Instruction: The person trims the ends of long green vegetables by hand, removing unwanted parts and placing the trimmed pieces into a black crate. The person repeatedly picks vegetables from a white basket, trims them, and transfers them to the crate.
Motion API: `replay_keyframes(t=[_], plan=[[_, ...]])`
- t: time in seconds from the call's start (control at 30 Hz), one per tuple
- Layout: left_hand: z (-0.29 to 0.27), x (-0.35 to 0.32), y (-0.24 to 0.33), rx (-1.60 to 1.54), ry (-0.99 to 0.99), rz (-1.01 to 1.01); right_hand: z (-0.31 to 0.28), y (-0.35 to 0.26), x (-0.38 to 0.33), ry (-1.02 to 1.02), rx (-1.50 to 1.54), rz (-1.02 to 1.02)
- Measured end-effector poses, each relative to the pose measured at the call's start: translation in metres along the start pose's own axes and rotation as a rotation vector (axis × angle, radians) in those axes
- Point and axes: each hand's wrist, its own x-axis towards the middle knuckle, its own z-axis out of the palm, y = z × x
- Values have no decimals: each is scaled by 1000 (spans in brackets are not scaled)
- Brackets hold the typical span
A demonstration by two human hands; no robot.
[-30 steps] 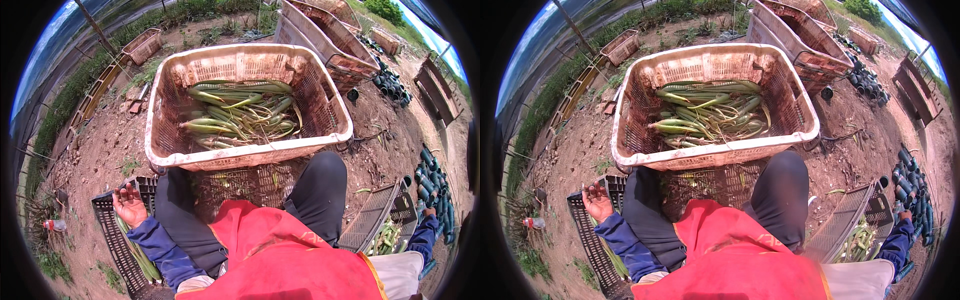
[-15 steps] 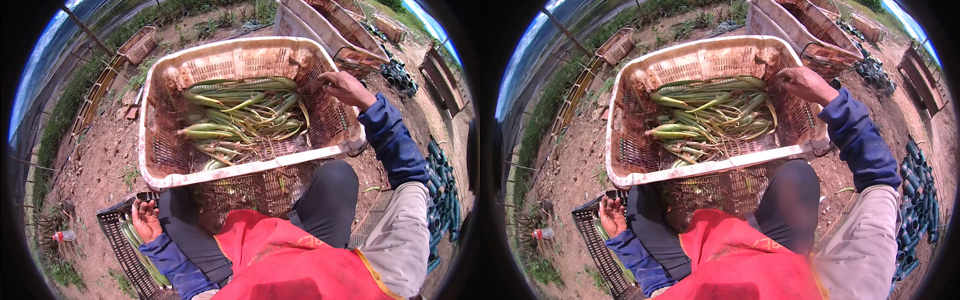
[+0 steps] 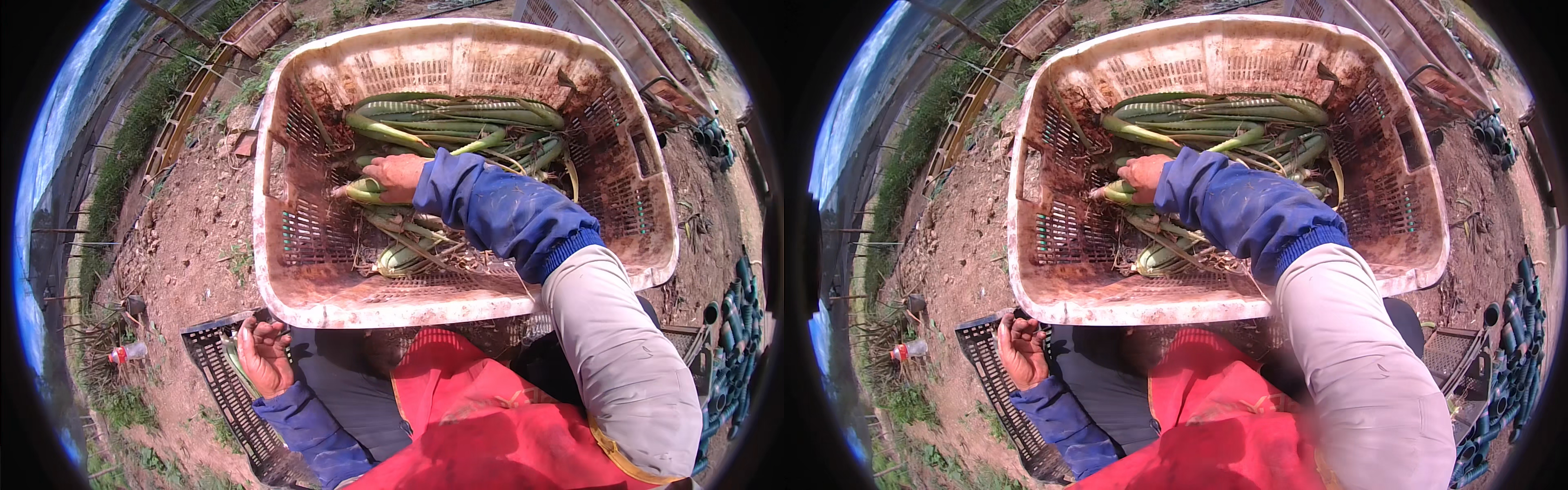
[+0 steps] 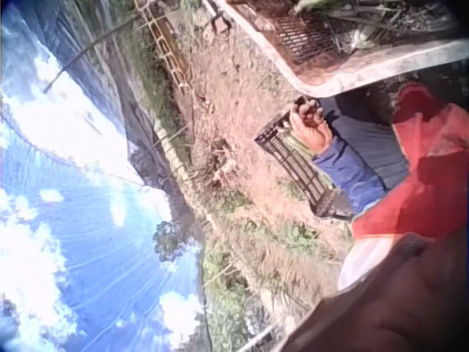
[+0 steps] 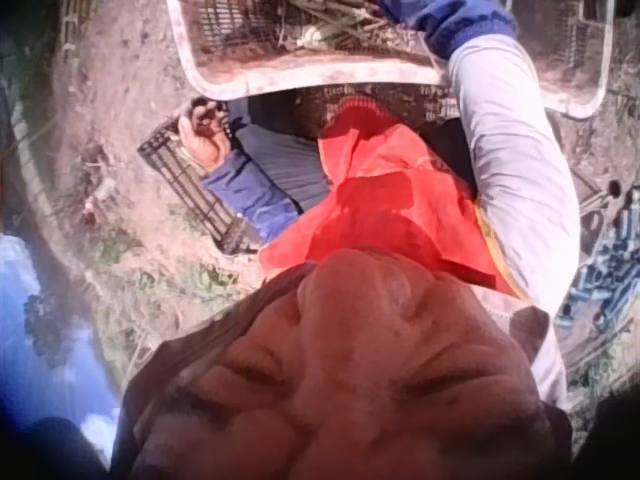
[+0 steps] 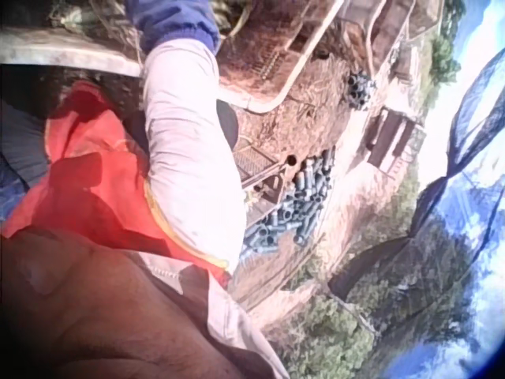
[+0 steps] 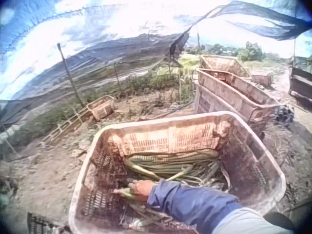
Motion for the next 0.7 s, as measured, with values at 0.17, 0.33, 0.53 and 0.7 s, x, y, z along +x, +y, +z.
replay_keyframes(t=[0.17,0.33,0.53,0.7], plan=[[8,-3,3,47,31,19,54,-7,16,114,-76,235],[6,-6,2,56,-29,22,15,-5,0,95,241,74],[3,-7,-3,-1,-91,5,-106,-40,-41,315,698,-52],[-4,-5,-12,11,-76,-41,-213,-68,-96,556,910,-25]])
